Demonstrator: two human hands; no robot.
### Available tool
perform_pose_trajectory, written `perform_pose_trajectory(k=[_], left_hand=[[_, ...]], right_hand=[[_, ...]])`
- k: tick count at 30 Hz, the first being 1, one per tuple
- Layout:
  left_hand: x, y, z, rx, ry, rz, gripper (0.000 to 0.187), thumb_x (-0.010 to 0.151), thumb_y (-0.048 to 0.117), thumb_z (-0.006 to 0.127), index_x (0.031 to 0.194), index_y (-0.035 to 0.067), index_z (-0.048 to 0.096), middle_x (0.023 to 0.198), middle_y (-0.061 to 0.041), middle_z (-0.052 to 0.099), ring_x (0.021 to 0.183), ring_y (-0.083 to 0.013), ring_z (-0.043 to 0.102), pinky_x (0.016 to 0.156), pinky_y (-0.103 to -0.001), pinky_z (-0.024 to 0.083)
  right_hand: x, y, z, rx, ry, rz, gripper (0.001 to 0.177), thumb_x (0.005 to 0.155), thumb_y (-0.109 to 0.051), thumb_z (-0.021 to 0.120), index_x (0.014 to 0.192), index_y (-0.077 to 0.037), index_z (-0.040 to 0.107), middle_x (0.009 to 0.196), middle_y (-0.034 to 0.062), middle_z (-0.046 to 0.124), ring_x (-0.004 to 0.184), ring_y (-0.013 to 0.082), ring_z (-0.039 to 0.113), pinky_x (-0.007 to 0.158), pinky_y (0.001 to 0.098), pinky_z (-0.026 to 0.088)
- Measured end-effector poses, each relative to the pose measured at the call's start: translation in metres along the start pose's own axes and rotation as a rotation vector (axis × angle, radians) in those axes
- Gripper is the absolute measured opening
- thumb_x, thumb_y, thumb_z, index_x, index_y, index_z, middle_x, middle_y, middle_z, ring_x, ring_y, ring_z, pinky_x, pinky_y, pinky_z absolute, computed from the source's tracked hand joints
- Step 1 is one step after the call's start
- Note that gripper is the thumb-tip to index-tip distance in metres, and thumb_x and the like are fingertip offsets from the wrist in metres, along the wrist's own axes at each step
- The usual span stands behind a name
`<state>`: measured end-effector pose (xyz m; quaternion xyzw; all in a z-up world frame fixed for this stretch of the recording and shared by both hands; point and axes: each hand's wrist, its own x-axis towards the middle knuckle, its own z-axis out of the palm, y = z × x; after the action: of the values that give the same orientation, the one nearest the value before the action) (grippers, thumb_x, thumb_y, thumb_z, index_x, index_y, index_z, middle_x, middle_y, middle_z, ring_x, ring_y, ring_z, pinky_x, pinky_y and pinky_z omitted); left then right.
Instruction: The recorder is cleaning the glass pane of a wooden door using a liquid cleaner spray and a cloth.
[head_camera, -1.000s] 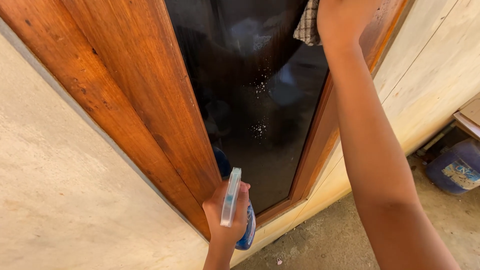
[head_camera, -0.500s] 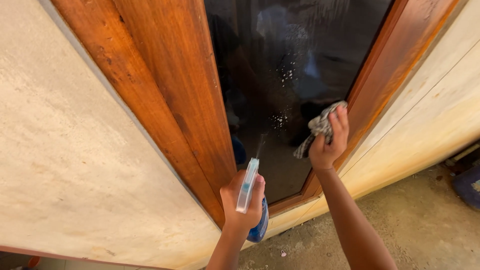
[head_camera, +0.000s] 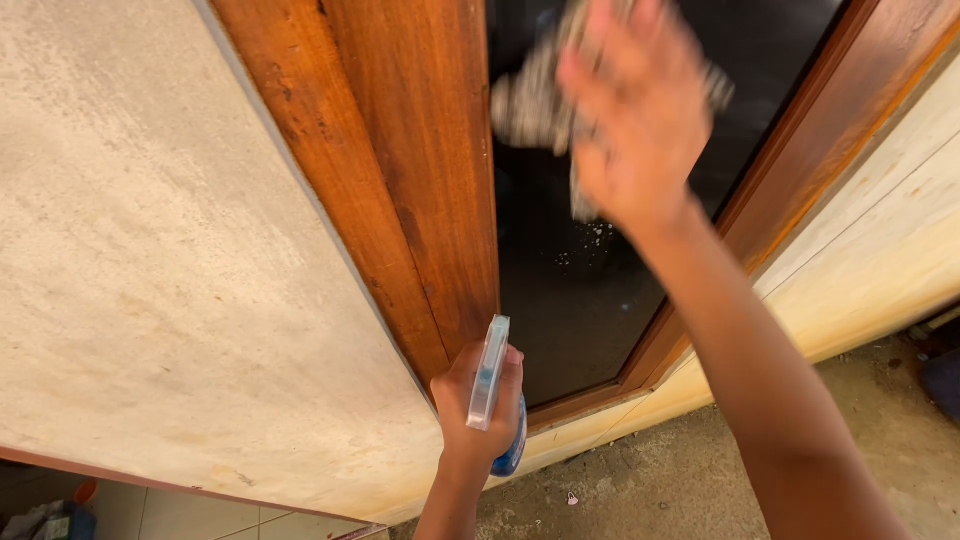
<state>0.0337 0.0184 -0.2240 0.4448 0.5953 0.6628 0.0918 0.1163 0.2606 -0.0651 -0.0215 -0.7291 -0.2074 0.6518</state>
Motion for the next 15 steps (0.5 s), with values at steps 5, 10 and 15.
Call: perform_pose_trajectory(k=[5, 10, 15], left_hand=[[-0.003, -0.001, -0.007, 0.022, 0.012, 0.070, 0.012, 0.093, 0.014, 0.070, 0.095, 0.003, 0.072, 0.078, -0.008, 0.075, 0.064, -0.0161, 0.075, 0.058, -0.028, 0.057], [-0.004, 0.000, -0.012, 0.011, 0.001, 0.060, 0.012, 0.093, 0.014, 0.070, 0.094, 0.003, 0.072, 0.077, -0.008, 0.076, 0.063, -0.0161, 0.075, 0.057, -0.028, 0.057], [-0.007, 0.005, -0.011, 0.028, 0.004, 0.017, 0.015, 0.092, 0.017, 0.071, 0.093, 0.003, 0.073, 0.071, -0.008, 0.074, 0.057, -0.0157, 0.072, 0.053, -0.028, 0.054]], right_hand=[[-0.166, -0.057, 0.009, 0.056, -0.183, -0.269, 0.034, 0.107, -0.010, 0.067, 0.138, -0.022, 0.069, 0.157, 0.0038, 0.050, 0.153, 0.0229, 0.038, 0.125, 0.0364, 0.036], [-0.176, -0.063, -0.003, 0.059, -0.258, -0.328, 0.034, 0.104, -0.018, 0.069, 0.137, -0.024, 0.066, 0.155, -0.0014, 0.053, 0.152, 0.0225, 0.038, 0.125, 0.0358, 0.035], [-0.025, 0.001, 0.014, 0.116, -0.241, -0.136, 0.048, 0.102, -0.010, 0.062, 0.150, -0.005, 0.059, 0.156, 0.0102, 0.055, 0.148, 0.0244, 0.047, 0.114, 0.0351, 0.048]])
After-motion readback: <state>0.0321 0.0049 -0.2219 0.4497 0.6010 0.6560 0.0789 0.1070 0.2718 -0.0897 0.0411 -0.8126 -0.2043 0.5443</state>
